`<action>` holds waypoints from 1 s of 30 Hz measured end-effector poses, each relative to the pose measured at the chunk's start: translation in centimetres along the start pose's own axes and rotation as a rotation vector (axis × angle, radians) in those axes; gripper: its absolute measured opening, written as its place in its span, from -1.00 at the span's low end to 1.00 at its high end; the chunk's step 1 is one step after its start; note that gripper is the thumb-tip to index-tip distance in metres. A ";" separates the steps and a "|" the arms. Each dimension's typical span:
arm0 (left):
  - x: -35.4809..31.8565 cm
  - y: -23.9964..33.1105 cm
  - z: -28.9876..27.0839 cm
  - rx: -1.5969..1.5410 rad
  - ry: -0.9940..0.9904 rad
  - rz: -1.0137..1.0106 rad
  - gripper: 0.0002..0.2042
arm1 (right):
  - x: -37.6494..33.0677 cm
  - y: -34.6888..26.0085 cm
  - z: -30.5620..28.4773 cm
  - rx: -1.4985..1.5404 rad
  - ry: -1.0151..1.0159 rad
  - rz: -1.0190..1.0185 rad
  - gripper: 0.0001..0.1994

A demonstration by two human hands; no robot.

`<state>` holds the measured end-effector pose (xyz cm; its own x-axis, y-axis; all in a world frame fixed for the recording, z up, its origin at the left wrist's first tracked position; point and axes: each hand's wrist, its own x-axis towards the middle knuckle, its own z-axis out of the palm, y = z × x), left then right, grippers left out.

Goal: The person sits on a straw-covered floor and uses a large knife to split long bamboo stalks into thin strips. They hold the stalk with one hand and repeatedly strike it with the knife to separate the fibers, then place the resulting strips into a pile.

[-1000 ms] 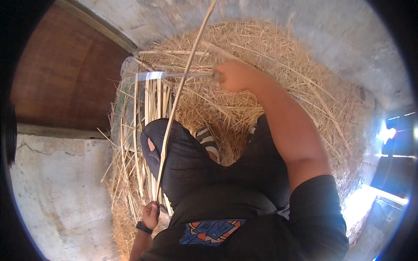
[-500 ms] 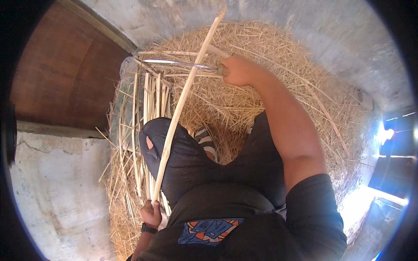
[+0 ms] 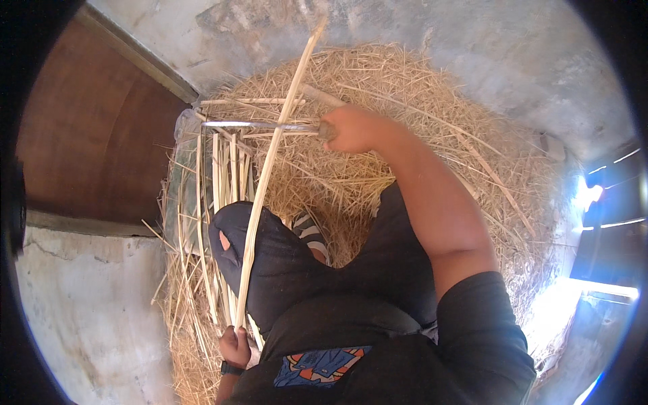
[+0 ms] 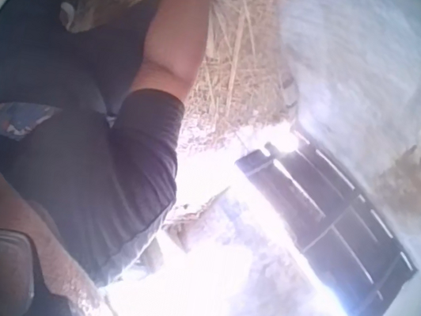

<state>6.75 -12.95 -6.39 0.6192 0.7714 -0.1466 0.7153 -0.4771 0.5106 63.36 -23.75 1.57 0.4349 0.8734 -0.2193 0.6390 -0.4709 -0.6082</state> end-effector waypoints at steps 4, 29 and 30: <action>-0.2 -0.1 0.6 0.059 0.075 0.025 -0.56 | -1.0 -3.2 2.8 -0.221 -0.196 -0.292 -0.67; 0.0 0.0 0.4 0.106 0.133 -0.013 -0.62 | 0.9 2.7 -0.5 -0.116 0.241 0.050 -0.64; -0.1 0.0 0.4 0.101 0.118 -0.016 -0.62 | 0.4 1.6 0.0 -0.158 0.176 -0.041 -0.65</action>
<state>6.83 -13.18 -6.72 0.5694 0.8205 -0.0502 0.7573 -0.4998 0.4204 64.56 -24.17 0.52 0.5016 0.8635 -0.0522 0.7436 -0.4612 -0.4841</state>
